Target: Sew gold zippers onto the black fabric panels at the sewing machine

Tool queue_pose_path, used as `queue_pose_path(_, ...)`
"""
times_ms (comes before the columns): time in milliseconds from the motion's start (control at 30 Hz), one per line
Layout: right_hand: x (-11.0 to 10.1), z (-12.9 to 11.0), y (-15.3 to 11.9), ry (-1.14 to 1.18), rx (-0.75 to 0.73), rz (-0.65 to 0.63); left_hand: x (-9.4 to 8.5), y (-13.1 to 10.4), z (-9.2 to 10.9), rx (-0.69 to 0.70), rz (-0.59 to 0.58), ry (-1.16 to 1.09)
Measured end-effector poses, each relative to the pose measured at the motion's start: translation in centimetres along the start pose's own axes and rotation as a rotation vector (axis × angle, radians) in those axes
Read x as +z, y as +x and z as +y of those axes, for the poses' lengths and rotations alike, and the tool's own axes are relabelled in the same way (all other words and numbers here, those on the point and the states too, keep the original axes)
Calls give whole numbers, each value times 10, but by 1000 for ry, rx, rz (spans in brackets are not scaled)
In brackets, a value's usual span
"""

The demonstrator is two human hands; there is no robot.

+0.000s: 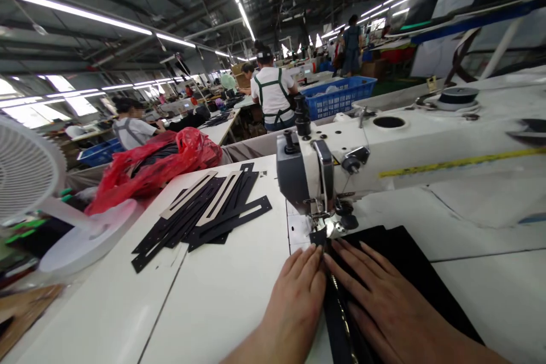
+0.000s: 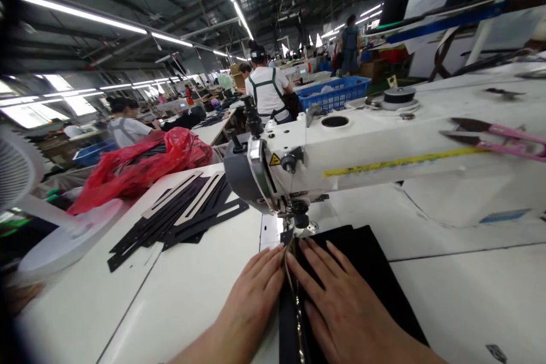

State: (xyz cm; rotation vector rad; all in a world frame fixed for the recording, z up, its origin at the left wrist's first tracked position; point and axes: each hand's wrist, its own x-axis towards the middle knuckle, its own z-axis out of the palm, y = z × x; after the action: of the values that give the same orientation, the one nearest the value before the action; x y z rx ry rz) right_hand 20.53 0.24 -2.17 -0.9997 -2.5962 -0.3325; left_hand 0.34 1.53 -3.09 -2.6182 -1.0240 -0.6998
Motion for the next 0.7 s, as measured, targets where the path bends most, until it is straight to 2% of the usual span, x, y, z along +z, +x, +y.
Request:
queue_pose_path(200,-5,-4,3,201,118,-99,-4,-8,-2,-13,-103,-44)
queue_pose_path(367,-7,-6,1,316,168,-99,-5,-11,-7,26,-108,-58)
queue_pose_path(500,-7,-7,0,272,152,-89,-5,-9,-7,66,-79,-68)
queue_pose_path(700,1,-8,-3,60,67,-11,-10,-2,-2,13,-79,-69)
